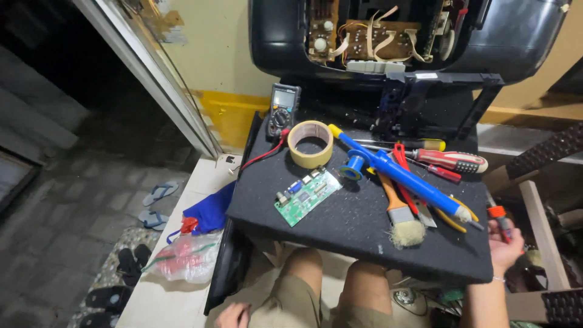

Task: Soldering components onto a circuit board using a soldering iron and solder wire after testing with a multimeter.

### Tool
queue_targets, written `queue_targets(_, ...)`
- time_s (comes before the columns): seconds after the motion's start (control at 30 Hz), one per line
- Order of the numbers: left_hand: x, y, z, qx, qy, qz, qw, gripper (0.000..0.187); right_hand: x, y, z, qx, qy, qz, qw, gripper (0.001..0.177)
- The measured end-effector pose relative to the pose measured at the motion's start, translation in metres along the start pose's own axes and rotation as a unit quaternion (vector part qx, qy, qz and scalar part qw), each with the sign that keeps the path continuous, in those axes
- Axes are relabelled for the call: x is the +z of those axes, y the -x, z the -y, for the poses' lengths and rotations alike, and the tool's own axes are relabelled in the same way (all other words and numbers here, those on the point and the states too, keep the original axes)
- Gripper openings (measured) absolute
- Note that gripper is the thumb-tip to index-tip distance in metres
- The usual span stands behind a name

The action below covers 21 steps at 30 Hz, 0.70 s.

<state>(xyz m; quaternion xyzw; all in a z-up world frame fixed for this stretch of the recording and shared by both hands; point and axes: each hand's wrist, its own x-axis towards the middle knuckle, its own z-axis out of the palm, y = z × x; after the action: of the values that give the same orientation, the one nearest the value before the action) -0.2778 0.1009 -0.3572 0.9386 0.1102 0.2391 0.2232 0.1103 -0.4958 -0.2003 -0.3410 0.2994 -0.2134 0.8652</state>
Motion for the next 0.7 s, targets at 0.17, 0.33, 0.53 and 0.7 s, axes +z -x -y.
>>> queue_targets(0.17, -0.087, -0.157, -0.14, 0.102, 0.058, -0.076, 0.99, 0.016, 0.021, 0.036, 0.046, -0.055, 0.07, -0.023, 0.996, 0.032)
queue_targets(0.33, -0.175, -0.254, -0.253, 0.254, 0.189, -0.146, 0.937, 0.014, 0.024, 0.038, 0.072, -0.139, 0.104, 0.007, 0.985, 0.019)
queue_targets(0.53, -0.151, -0.327, -0.29, 0.091, 0.058, 0.092, 0.99, 0.061, 0.053, 0.092, 0.115, -0.227, -0.015, -0.009, 0.974, 0.017)
queue_targets(0.7, -0.134, -0.343, -0.3, 0.061, -0.012, 0.17, 0.984, 0.055, 0.066, 0.148, 0.139, -0.222, -0.001, -0.001, 0.975, 0.019)
